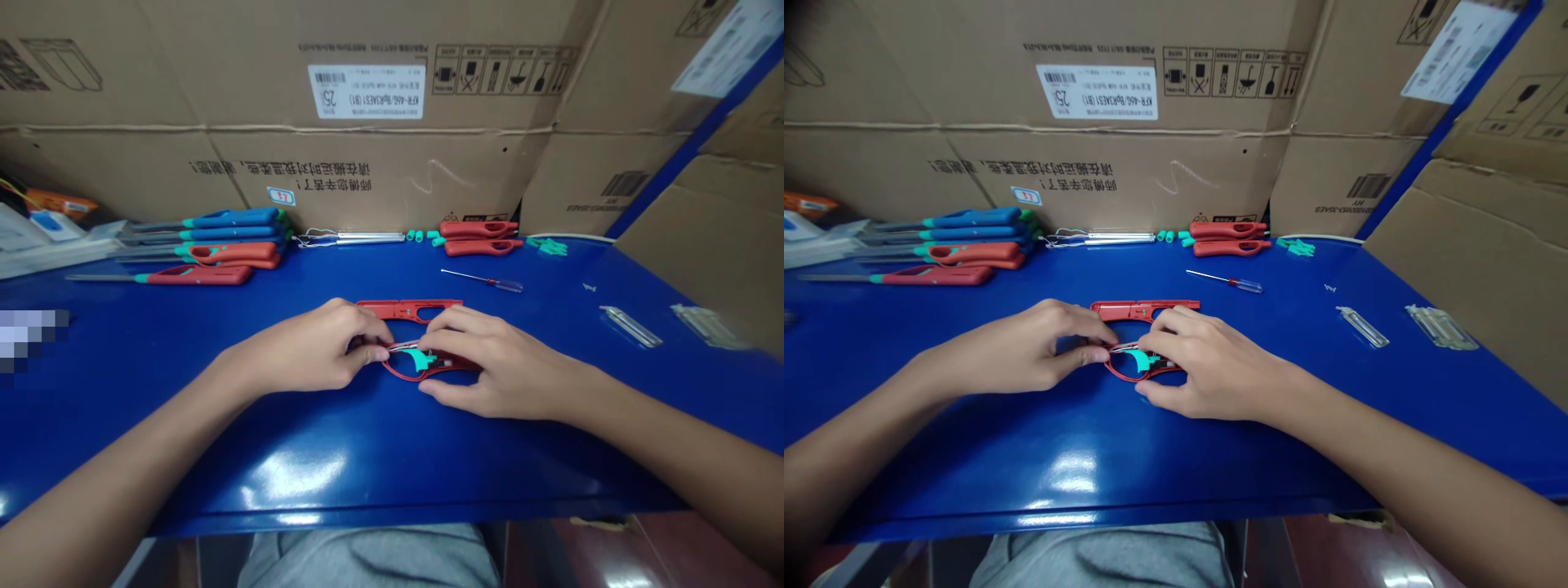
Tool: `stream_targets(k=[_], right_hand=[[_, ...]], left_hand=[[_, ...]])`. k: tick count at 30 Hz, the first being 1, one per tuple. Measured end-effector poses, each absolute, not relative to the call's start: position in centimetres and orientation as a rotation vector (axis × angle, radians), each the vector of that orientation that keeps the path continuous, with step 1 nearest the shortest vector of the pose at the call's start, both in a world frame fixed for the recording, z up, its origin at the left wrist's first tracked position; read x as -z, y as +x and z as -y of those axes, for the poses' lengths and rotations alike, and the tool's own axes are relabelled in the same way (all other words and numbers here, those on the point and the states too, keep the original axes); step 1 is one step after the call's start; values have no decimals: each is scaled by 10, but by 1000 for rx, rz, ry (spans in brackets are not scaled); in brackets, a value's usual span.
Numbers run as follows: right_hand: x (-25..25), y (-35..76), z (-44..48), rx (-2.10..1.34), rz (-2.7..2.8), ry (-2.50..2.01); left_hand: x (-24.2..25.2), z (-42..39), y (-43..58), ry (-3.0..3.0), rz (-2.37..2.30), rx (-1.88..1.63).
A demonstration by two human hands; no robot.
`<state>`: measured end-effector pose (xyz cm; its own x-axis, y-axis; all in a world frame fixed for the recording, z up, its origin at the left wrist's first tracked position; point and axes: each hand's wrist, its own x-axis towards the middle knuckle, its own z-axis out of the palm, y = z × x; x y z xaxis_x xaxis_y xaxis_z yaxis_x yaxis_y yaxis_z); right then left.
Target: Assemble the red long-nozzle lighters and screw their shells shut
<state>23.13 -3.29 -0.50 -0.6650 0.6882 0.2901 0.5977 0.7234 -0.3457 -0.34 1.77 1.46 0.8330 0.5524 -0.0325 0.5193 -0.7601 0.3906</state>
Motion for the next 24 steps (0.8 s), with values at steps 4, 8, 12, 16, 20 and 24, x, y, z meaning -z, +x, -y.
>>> stream_targets(k=[4,8,12,16,20,24], right_hand=[[6,231,32,-315,2558,-1016],[6,231,32,-335,2544,-1018],[6,230,32,-347,2529,-1026],[9,231,31,-303,2525,-988],[12,231,31,-231,2530,-974],[15,232,30,-160,2543,-938]], left_hand=[[-15,-18,-4,2626,-814,-110],[-14,-19,-5,2624,-811,-109],[-14,-19,-6,2610,-806,-115],[-14,-20,-5,2612,-826,-112],[-14,-20,-6,2611,-833,-119],[-14,-20,-7,2596,-838,-132]])
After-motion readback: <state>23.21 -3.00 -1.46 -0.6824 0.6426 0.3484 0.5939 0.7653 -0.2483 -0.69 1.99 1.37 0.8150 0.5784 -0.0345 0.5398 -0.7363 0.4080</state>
